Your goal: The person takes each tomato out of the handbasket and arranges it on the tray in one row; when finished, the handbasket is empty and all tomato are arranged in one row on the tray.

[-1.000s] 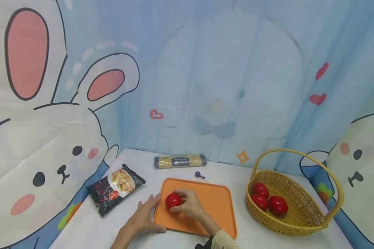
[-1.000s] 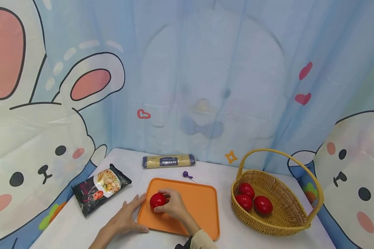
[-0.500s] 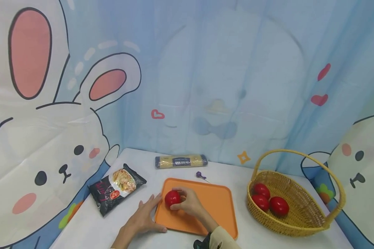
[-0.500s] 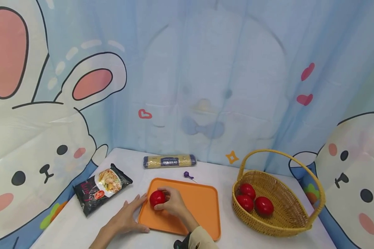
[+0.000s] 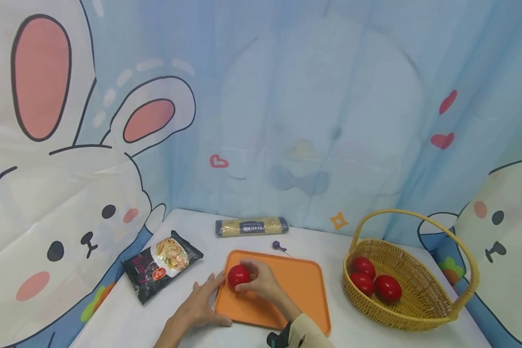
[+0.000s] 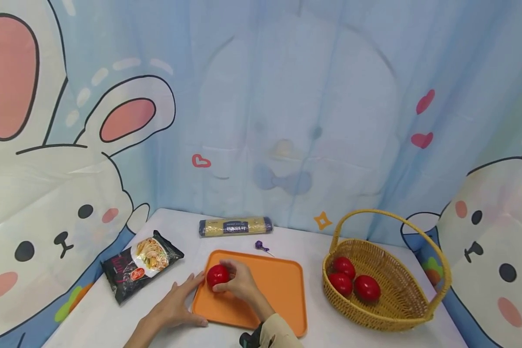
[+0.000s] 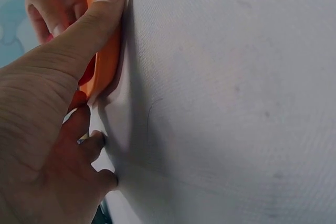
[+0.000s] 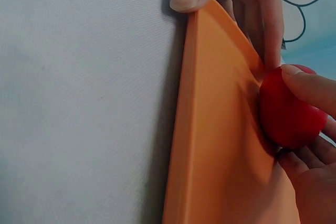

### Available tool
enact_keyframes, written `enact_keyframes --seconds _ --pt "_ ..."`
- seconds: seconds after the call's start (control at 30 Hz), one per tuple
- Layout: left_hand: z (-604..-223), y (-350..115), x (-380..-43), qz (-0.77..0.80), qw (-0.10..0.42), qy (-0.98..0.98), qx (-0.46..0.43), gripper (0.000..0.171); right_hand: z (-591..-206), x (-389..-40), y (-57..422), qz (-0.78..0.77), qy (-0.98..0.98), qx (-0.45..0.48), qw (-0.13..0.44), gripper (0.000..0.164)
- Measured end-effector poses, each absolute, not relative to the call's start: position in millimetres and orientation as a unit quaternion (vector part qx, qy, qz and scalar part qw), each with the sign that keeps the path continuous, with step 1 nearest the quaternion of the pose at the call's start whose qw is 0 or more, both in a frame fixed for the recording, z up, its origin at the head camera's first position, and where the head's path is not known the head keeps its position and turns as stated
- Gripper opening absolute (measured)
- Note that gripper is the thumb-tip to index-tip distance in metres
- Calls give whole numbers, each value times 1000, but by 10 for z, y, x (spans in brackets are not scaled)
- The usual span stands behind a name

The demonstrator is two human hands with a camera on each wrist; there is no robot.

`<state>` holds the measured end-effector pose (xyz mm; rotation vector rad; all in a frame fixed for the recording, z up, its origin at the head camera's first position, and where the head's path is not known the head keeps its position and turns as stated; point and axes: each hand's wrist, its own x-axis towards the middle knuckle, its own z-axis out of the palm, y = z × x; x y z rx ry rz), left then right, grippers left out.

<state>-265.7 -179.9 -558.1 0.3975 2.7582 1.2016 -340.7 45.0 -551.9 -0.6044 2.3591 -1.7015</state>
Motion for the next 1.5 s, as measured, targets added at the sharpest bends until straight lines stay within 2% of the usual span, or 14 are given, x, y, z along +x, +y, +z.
enact_keyframes --seconds 0.37,0.5,0.6,0.73,0.83,0.93,1.03,1.27,1.5 --pt "-5617 -1824 -2637 399 61 906 130 120 -5473 -3387 468 -562 795 -209 95 74" --pt "-5618 -1839 -2618 399 60 907 122 121 -5145 -3319 672 -509 818 -252 91 64" --pt "-5596 -1848 -2600 400 54 906 125 123 -4704 -3292 1005 -470 806 -330 142 47" --pt "-5572 -1870 -2598 399 51 907 128 123 -4141 -3320 1648 -465 727 -430 265 38" --pt "-5569 -1894 -2611 393 55 910 120 123 -3914 -3405 2186 -476 684 -441 334 38" --pt "-5563 -1915 -2616 388 55 913 111 124 -3879 -3533 2660 -490 674 -416 364 35" --pt "-5564 -1920 -2622 389 54 914 105 125 -3955 -3648 3041 -494 689 -387 362 35" --pt "-5598 -1903 -2646 393 62 912 96 126 -4267 -3818 3630 -476 780 -278 297 30" --pt "-5611 -1906 -2597 398 65 910 97 125 -4591 -3909 3832 -470 851 -142 187 49"
